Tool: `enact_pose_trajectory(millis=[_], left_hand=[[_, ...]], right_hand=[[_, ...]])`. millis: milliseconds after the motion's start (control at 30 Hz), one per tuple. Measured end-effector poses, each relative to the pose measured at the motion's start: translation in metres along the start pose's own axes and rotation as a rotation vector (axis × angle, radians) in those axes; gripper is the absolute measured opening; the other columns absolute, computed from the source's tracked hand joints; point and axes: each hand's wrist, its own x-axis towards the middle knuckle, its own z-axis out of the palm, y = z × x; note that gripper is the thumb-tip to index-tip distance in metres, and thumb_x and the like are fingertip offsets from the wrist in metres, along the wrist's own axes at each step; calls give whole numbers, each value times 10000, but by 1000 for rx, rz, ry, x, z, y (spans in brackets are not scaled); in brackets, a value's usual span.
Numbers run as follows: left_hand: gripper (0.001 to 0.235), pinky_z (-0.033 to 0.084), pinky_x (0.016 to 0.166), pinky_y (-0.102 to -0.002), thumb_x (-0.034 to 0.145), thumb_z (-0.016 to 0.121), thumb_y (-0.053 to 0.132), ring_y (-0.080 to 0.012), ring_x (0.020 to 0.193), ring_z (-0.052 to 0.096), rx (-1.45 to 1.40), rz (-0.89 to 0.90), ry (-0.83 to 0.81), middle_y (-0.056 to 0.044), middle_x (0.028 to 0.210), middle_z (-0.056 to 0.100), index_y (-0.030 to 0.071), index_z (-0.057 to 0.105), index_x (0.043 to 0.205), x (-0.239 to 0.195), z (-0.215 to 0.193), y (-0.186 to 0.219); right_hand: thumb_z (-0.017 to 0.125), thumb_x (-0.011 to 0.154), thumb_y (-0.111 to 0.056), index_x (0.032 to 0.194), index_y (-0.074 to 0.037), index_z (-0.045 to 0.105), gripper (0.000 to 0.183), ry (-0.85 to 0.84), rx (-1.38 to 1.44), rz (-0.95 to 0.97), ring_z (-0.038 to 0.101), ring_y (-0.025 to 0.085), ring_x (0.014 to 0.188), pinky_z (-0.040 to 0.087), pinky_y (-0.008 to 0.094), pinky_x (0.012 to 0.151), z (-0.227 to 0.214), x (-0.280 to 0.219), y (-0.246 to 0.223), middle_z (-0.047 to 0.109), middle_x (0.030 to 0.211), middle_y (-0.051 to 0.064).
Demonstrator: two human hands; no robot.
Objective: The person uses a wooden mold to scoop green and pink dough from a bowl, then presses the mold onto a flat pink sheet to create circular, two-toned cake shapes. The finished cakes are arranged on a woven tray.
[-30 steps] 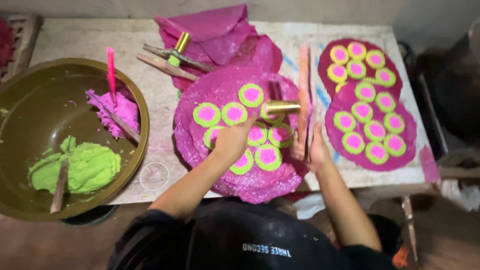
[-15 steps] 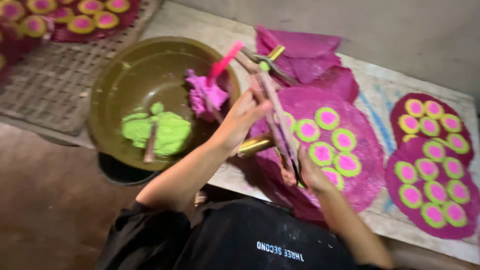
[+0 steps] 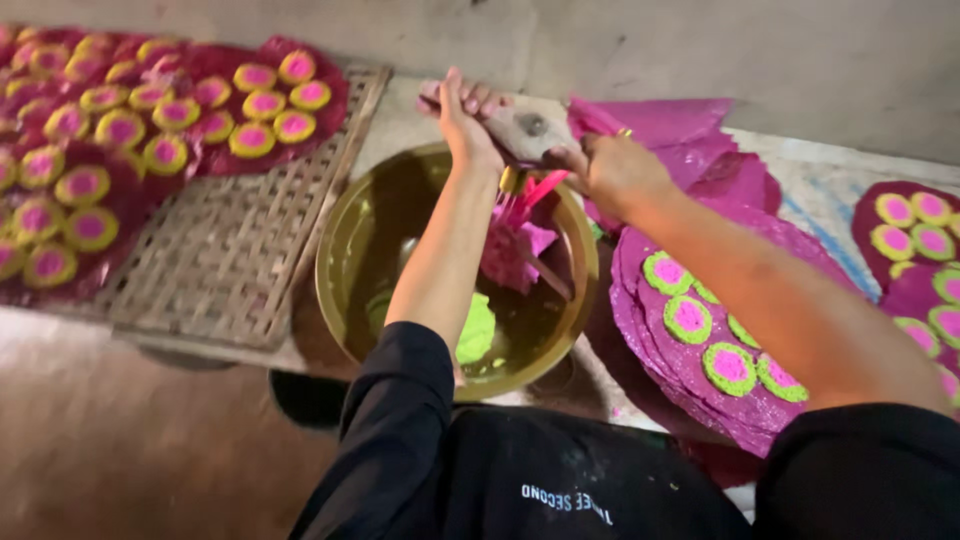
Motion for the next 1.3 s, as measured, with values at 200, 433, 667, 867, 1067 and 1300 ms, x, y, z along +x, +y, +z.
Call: enact_pose_trajectory(millis=[200,433,667,867,1067,1300], left_hand=[[348,447,630,-389,945,658,339,-133,527,394,-15,-54,-97,68,608,353,204,418,734,36,-21,-20],[503,513,817,-317,992,648,571,-104,938,607,791,80,-519,-7,1085,643,128,558,1213,-7,-52,30],[919,373,469,-305,901,256,848,-154,547,456,1105,-660,-191,-139,918,716,129,352,1464,-36,-62,46],[793,534,586,-373,807,611,516,-249,686,646,1978,-107,-680,-148,880,725,62,431,1431,-73,6,70],[653,554,654,-406,809,723,361,-292,763,693,2282,195,-1102,-150,868,744,67,528,1358,-148,65,99],[487,552,682,-439,874,649,340,-321,783,704,1985,-280,-1676,-147,855,726,104,559,1291,-230,127,153]], right_hand=[[427,1018,-626,999,-6,691,674,34,50,136,668,474,918,505,572,809,24,13,2,699,920,275],[365,1039,-624,1074,-41,700,674,-7,306,178,664,436,802,488,515,766,41,3,24,666,810,265],[460,1049,-558,1062,-4,702,605,188,498,95,618,263,736,506,430,721,70,-2,48,663,793,149],[583,1024,-429,1204,6,704,486,128,687,139,556,189,696,467,412,604,36,-28,47,670,816,95],[751,804,-548,924,-54,637,520,-63,308,-355,600,349,613,481,435,578,-30,-125,-10,634,701,149],[659,859,-634,822,-64,584,577,-53,110,-1201,575,339,606,400,452,514,-100,-117,-61,550,698,109]])
